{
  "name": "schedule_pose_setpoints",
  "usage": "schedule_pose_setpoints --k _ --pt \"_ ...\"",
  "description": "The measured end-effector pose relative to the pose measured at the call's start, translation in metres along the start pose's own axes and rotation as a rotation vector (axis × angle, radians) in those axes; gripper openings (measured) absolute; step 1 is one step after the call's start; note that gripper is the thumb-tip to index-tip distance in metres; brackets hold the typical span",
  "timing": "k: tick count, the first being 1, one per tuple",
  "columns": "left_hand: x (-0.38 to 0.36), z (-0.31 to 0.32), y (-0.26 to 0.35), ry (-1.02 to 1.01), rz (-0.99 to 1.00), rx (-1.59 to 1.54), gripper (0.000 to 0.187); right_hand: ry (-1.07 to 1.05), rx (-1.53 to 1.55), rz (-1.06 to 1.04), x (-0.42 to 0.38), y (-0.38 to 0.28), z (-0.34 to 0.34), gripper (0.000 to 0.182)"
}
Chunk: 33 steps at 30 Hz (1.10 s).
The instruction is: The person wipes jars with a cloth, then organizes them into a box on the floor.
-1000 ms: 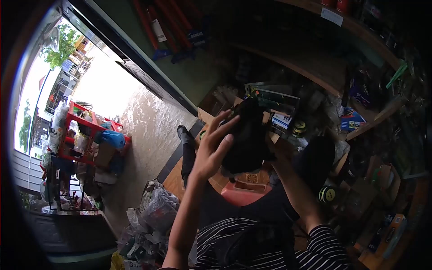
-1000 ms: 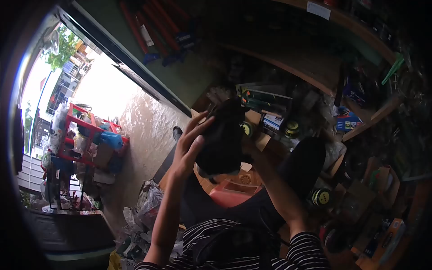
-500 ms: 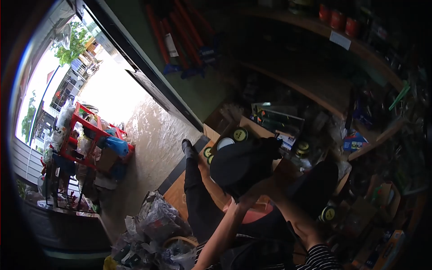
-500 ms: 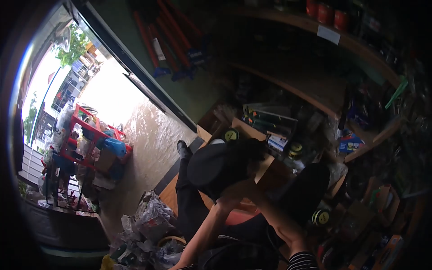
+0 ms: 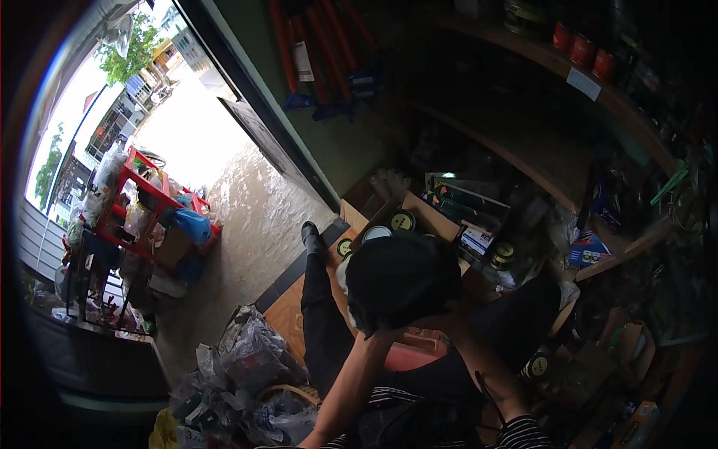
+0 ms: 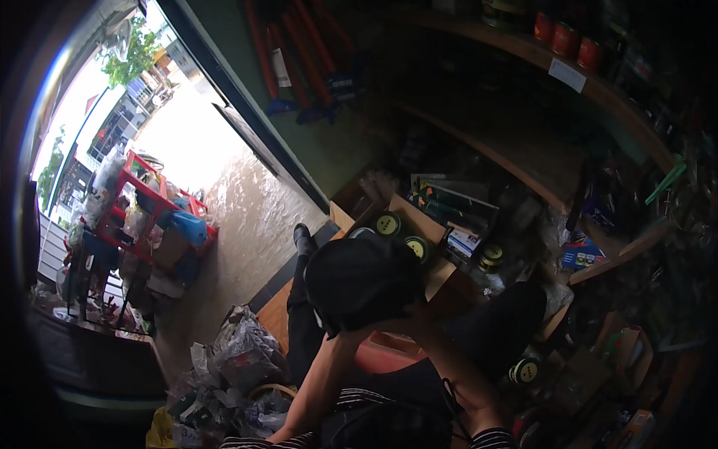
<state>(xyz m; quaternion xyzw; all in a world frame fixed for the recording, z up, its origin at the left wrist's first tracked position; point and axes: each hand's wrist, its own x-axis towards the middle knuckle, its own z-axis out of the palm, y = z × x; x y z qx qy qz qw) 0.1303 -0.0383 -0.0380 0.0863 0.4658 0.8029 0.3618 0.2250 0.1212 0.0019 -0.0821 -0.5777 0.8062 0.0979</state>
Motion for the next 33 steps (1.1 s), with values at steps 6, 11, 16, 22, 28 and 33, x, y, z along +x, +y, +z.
schedule_pose_setpoints --k 6,11,16,22,28,33 --pt "0.002 0.036 0.071 0.068 0.551 0.991 0.039 -0.215 -0.630 0.163 0.017 -0.058 -0.003 0.092" --pt "0.012 0.067 0.118 0.043 0.929 1.476 0.034 -0.188 -0.666 -0.348 0.040 -0.120 -0.047 0.028" --pt "0.008 0.083 0.116 0.027 0.834 1.407 0.025 -0.033 -0.616 -0.273 0.031 -0.119 0.010 0.072" --pt "0.005 0.066 0.100 0.143 0.796 1.336 0.035 -0.188 -1.147 -0.545 0.031 -0.052 0.049 0.102" --pt "0.001 0.052 0.108 0.222 0.841 1.420 0.050 -0.294 -0.950 -0.543 0.044 -0.065 0.034 0.069" --pt "0.009 0.053 0.063 0.259 0.838 1.166 0.047 -0.256 -0.977 -0.673 0.038 -0.084 0.050 0.071"
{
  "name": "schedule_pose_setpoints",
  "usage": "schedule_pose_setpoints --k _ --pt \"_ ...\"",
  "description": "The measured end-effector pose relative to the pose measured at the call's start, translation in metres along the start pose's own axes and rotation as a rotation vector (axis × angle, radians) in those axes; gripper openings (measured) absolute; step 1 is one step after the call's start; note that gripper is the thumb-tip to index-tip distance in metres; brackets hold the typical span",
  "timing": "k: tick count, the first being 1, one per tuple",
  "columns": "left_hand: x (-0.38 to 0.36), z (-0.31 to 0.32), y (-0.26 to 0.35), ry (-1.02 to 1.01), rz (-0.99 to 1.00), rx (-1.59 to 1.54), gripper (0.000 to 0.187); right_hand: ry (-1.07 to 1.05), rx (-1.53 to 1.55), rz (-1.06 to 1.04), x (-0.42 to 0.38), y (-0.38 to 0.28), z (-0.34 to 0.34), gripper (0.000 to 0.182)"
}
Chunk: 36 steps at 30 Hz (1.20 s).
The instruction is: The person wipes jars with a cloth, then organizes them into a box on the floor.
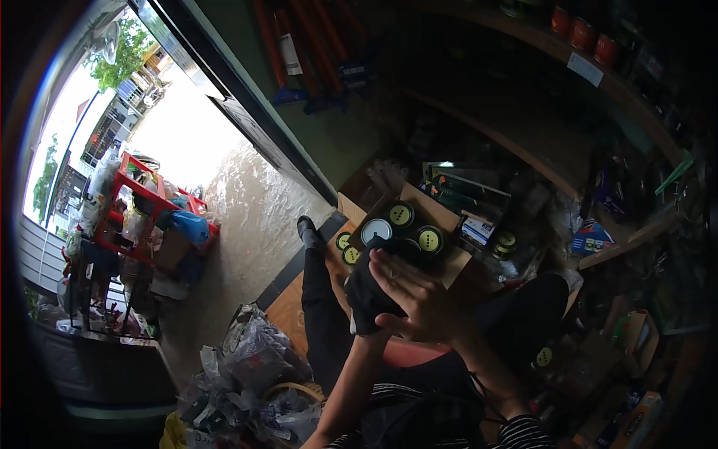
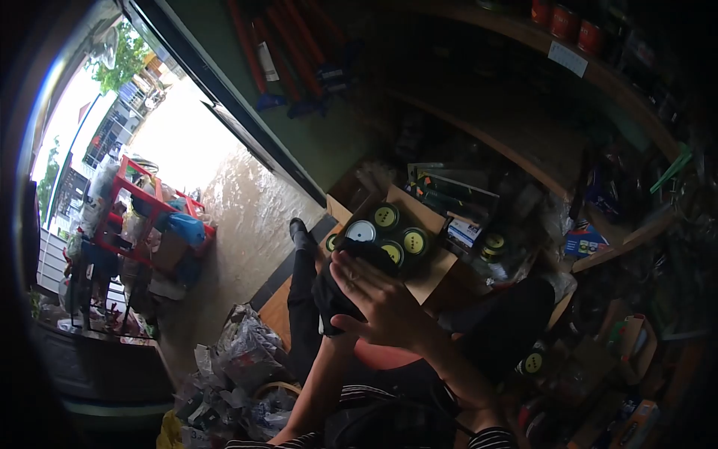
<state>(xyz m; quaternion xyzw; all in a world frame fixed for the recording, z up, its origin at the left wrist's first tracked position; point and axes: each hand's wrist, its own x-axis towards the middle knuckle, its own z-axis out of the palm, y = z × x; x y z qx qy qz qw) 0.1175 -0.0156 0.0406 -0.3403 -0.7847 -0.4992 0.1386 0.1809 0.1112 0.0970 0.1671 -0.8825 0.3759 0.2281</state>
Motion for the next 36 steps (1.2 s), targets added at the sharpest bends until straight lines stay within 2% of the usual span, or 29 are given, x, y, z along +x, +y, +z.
schedule_pose_setpoints --k 1,4,5,6,7,8,9,10,12,13,16,18,20,21,24,25,28,29,32,33,34,36 --pt "-0.002 0.002 -0.001 0.024 -0.033 -0.083 0.044 -0.023 0.049 0.008 -0.002 -0.002 -0.001 0.065" --pt "0.033 -0.022 0.021 -0.026 -0.368 -0.295 0.041 -0.151 0.188 -0.080 -0.007 0.021 -0.007 0.056" --pt "0.040 -0.034 0.023 -0.049 -0.312 -0.207 0.041 -0.075 0.181 -0.075 -0.008 0.028 -0.003 0.041" --pt "0.048 -0.045 0.023 -0.067 -0.255 -0.119 0.042 -0.046 0.186 -0.042 -0.004 0.031 -0.007 0.036" --pt "0.052 -0.047 0.025 -0.088 -0.032 0.087 0.045 0.002 0.091 -0.009 -0.001 0.030 -0.010 0.037" --pt "0.046 -0.044 0.024 -0.087 0.055 0.171 0.046 0.040 -0.010 0.029 -0.001 0.024 -0.016 0.038" --pt "0.040 -0.041 0.023 -0.077 0.142 0.256 0.047 0.012 0.026 0.086 0.001 0.015 -0.019 0.049" --pt "0.022 -0.032 0.011 -0.048 0.092 0.233 0.046 -0.003 -0.046 0.021 0.000 0.017 -0.011 0.070" --pt "0.005 -0.021 -0.024 -0.083 0.004 0.406 0.047 -0.098 -0.259 0.002 0.006 -0.002 -0.014 0.087" --pt "0.003 -0.018 -0.033 -0.106 -0.038 0.494 0.047 -0.093 -0.177 -0.001 0.005 -0.002 -0.007 0.094" --pt "0.006 -0.032 -0.044 -0.253 -0.225 0.668 0.050 -0.057 0.047 -0.047 0.004 0.009 0.011 0.095" --pt "0.026 -0.037 -0.041 -0.246 -0.144 0.525 0.050 -0.077 0.018 0.044 0.008 0.024 0.011 0.093" --pt "0.047 -0.040 -0.018 -0.187 0.042 0.207 0.048 -0.040 -0.066 0.228 0.005 0.034 0.014 0.094" --pt "0.047 -0.036 -0.012 -0.173 0.050 0.145 0.048 -0.020 -0.068 0.275 0.004 0.036 0.016 0.097" --pt "0.039 -0.025 -0.010 -0.140 -0.010 0.072 0.049 0.039 0.102 0.230 0.007 0.034 0.029 0.099" --pt "0.038 -0.025 -0.013 -0.129 -0.029 0.057 0.049 0.128 0.120 0.170 0.008 0.025 0.033 0.094" --pt "0.038 -0.031 -0.027 -0.106 -0.078 0.029 0.049 0.013 0.238 0.006 0.001 0.026 0.044 0.094" --pt "0.039 -0.034 -0.029 -0.105 -0.085 0.020 0.049 0.004 0.310 -0.054 0.002 0.022 0.039 0.071" --pt "0.035 -0.034 -0.026 -0.065 -0.127 -0.026 0.049 0.020 0.270 -0.248 0.005 0.028 0.034 0.045" --pt "0.033 -0.031 -0.024 -0.046 -0.146 -0.040 0.049 0.077 0.305 -0.224 0.003 0.027 0.028 0.022" --pt "0.032 -0.027 -0.021 -0.024 -0.164 -0.053 0.049 0.150 0.347 -0.240 0.003 0.029 0.027 0.014" --pt "0.032 -0.021 -0.016 0.013 -0.185 -0.083 0.049 0.170 0.393 -0.165 0.000 0.025 0.020 0.010"
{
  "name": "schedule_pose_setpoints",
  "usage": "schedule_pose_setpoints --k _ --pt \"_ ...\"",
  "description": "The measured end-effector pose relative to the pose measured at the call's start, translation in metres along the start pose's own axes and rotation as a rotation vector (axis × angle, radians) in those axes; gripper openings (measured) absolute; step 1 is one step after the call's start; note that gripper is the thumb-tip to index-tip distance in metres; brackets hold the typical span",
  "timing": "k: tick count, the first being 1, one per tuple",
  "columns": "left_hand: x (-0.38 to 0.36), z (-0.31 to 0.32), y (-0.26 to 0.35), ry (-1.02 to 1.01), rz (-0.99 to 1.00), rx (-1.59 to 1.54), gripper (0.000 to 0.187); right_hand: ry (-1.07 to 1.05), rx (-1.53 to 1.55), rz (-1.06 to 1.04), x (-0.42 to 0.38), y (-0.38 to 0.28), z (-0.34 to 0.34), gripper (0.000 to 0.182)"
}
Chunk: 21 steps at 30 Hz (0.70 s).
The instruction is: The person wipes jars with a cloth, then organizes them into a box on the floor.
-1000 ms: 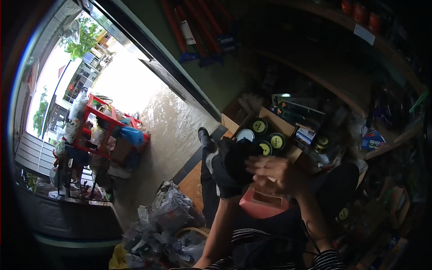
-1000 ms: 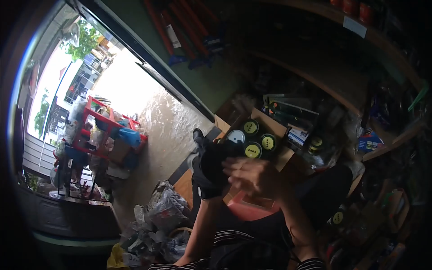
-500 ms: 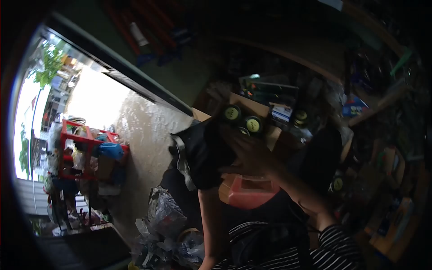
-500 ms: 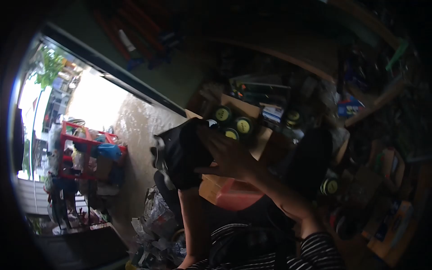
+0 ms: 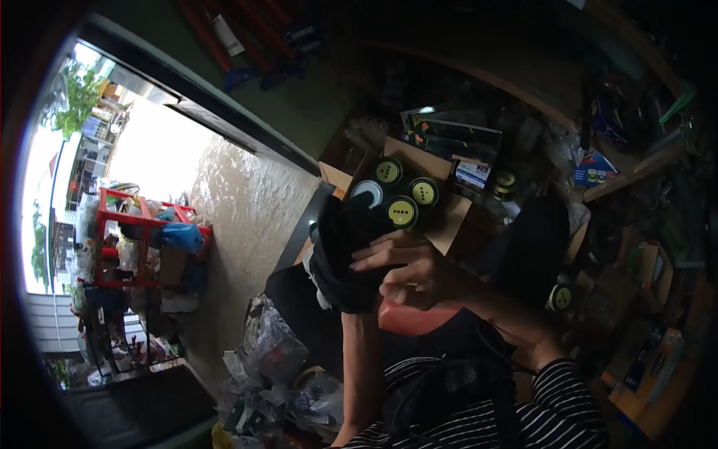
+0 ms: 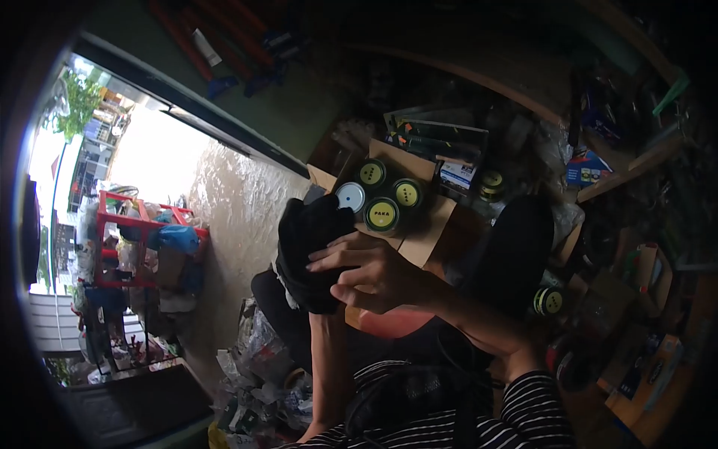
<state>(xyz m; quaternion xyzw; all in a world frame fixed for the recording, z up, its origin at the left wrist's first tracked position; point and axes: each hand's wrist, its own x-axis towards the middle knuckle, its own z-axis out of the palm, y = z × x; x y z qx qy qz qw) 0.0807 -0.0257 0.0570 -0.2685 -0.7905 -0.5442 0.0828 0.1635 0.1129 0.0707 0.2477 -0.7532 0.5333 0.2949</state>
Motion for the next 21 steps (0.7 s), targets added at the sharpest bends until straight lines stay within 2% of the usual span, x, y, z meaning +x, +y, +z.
schedule_pose_setpoints --k 3,6,7,8,9,11,12,13,14,15,18,19,21 --pt "-0.002 0.006 0.003 0.045 0.007 -0.132 0.051 0.049 0.184 0.294 -0.009 0.008 -0.001 0.018" --pt "-0.017 0.010 -0.012 0.090 -0.413 -0.858 0.045 -0.007 0.058 0.265 0.001 -0.005 -0.005 0.016" --pt "-0.024 0.014 -0.018 0.092 -0.557 -1.103 0.044 -0.038 0.078 0.309 0.003 -0.009 -0.003 0.026" --pt "-0.035 0.022 -0.023 0.146 -0.556 -1.062 0.042 -0.070 0.101 0.352 0.004 -0.013 -0.001 0.037" --pt "-0.046 0.029 -0.027 0.199 -0.556 -1.019 0.040 -0.083 0.019 0.330 0.004 -0.007 -0.003 0.040" --pt "-0.040 0.019 -0.005 0.060 -0.214 -0.393 0.036 -0.067 -0.158 0.296 0.002 0.009 -0.008 0.047" --pt "-0.019 0.013 0.022 -0.068 0.071 0.245 0.035 -0.004 -0.200 0.298 0.001 0.014 -0.014 0.047" --pt "-0.016 0.013 0.026 -0.068 0.047 0.424 0.034 -0.004 -0.187 0.350 -0.002 0.017 -0.020 0.047" --pt "-0.017 0.014 0.024 -0.056 0.041 0.332 0.034 -0.007 -0.173 0.402 -0.004 0.017 -0.025 0.049" --pt "-0.017 0.016 0.015 -0.036 0.037 0.239 0.034 0.030 -0.197 0.359 -0.004 0.015 -0.027 0.047" --pt "-0.020 0.018 -0.022 0.017 0.026 -0.022 0.035 -0.156 -0.393 0.247 -0.005 -0.002 -0.031 0.042" --pt "-0.018 0.016 -0.027 0.036 0.025 -0.107 0.036 -0.242 -0.275 0.286 -0.005 -0.006 -0.030 0.037" --pt "-0.020 0.016 -0.031 0.042 -0.057 -0.255 0.044 -0.135 -0.065 0.242 -0.003 -0.007 -0.019 0.034"
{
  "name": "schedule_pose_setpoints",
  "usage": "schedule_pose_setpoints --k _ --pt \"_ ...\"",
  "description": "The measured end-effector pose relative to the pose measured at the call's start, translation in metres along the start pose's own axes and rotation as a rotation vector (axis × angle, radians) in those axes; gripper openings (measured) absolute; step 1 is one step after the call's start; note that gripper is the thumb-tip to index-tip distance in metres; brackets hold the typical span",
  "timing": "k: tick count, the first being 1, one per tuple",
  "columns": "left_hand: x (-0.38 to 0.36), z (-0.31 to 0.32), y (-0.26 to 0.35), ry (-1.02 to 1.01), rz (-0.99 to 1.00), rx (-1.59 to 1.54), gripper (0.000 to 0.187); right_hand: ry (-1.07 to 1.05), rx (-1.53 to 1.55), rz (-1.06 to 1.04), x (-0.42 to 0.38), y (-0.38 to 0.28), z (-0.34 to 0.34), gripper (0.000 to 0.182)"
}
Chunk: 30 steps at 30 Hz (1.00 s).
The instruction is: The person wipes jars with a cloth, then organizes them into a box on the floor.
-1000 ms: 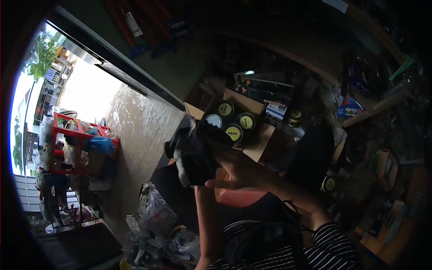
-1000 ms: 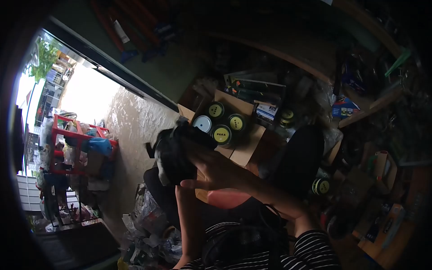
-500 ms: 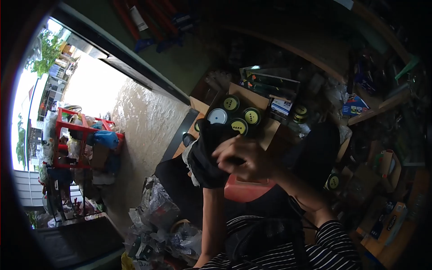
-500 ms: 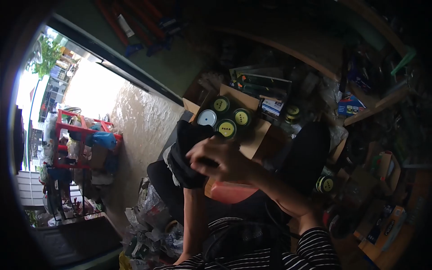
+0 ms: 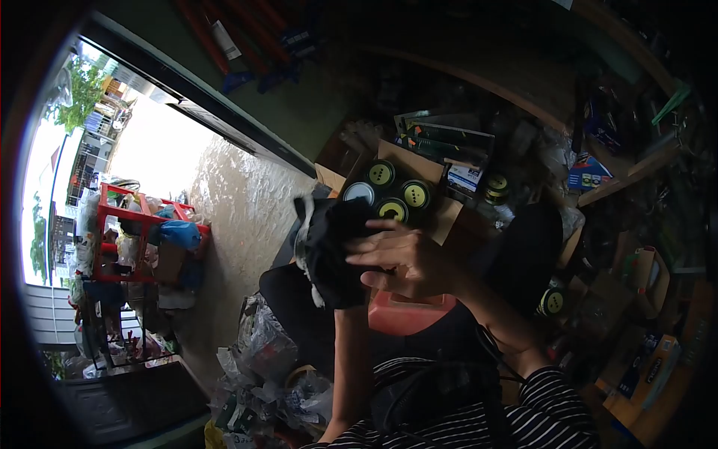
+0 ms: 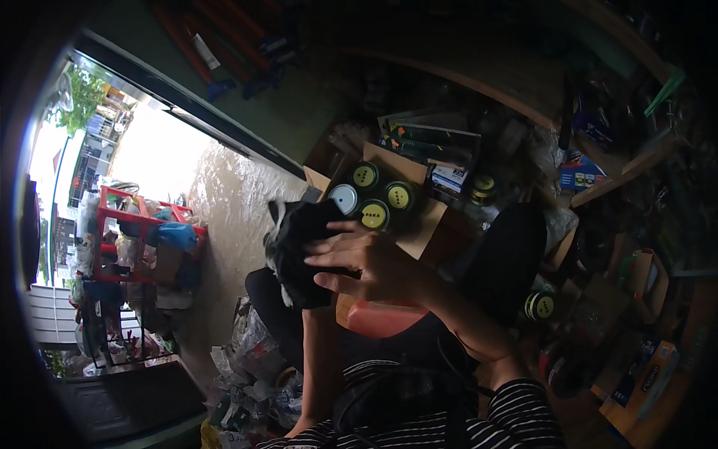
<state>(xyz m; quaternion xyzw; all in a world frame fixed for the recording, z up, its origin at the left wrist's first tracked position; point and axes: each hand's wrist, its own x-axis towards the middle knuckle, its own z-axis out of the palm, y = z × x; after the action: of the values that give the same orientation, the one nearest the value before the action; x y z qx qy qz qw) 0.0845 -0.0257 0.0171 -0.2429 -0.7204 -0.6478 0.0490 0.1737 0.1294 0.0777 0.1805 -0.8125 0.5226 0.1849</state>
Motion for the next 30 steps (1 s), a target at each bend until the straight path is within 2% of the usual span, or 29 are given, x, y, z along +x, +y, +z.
schedule_pose_setpoints --k 1,3,5,7,10,11,13,14,15,17,18,19,20,22,23,25,26,29,30 --pt "-0.003 0.004 0.007 0.007 -0.052 -0.088 0.048 0.040 0.108 -0.021 0.002 -0.001 0.006 0.033" --pt "-0.006 0.013 0.020 0.040 -0.117 -0.293 0.052 0.138 0.004 -0.026 0.002 0.001 0.010 0.027" --pt "-0.004 0.015 0.028 -0.032 -0.033 -0.093 0.043 0.189 -0.185 -0.012 0.003 0.006 -0.003 0.025" --pt "0.003 0.015 0.034 -0.099 0.058 0.115 0.035 0.256 -0.327 -0.074 0.005 0.010 -0.020 0.015" --pt "0.009 0.006 0.045 -0.186 0.186 0.406 0.028 0.241 -0.295 -0.059 0.003 0.013 -0.027 0.009" --pt "0.012 0.004 0.049 -0.205 0.229 0.476 0.027 0.294 -0.269 -0.030 0.004 0.010 -0.024 0.009" --pt "0.013 0.003 0.058 -0.218 0.311 0.525 0.030 0.398 -0.226 0.037 0.003 0.002 -0.016 0.010" --pt "0.009 0.003 0.053 -0.203 0.311 0.487 0.033 0.415 -0.083 0.071 0.004 -0.003 -0.011 0.011" --pt "0.004 0.002 0.049 -0.189 0.313 0.448 0.036 0.298 0.011 0.072 0.001 -0.003 -0.006 0.032" --pt "-0.017 -0.004 0.024 -0.121 0.239 0.256 0.046 0.197 -0.121 0.074 0.003 -0.015 0.007 0.053" --pt "-0.020 -0.006 0.019 -0.155 0.157 0.308 0.047 0.175 -0.142 0.042 0.003 -0.013 0.014 0.065" --pt "-0.021 -0.007 0.019 -0.193 0.077 0.364 0.049 0.107 -0.095 0.040 0.002 -0.010 0.014 0.065" --pt "-0.028 -0.005 0.012 -0.090 0.039 0.184 0.041 0.040 -0.047 0.040 -0.001 -0.008 0.013 0.064" --pt "-0.025 -0.015 0.006 -0.103 0.147 0.294 0.038 -0.123 0.031 0.039 -0.003 0.001 0.001 0.062" --pt "-0.024 -0.020 0.004 -0.104 0.202 0.349 0.037 -0.132 -0.023 0.106 -0.005 0.007 -0.002 0.060" --pt "-0.024 -0.020 0.006 -0.015 -0.092 -0.205 0.040 -0.152 -0.136 0.238 -0.004 0.014 -0.008 0.057" --pt "-0.021 -0.018 0.009 0.061 -0.216 -0.439 0.042 -0.147 -0.042 0.302 -0.001 0.010 -0.011 0.052" --pt "-0.012 -0.010 0.037 0.060 -0.540 -0.861 0.053 0.055 -0.073 0.197 -0.005 0.005 0.000 0.046" --pt "-0.012 -0.005 0.035 0.040 -0.517 -0.785 0.052 0.035 0.001 0.203 -0.006 0.001 0.001 0.044"
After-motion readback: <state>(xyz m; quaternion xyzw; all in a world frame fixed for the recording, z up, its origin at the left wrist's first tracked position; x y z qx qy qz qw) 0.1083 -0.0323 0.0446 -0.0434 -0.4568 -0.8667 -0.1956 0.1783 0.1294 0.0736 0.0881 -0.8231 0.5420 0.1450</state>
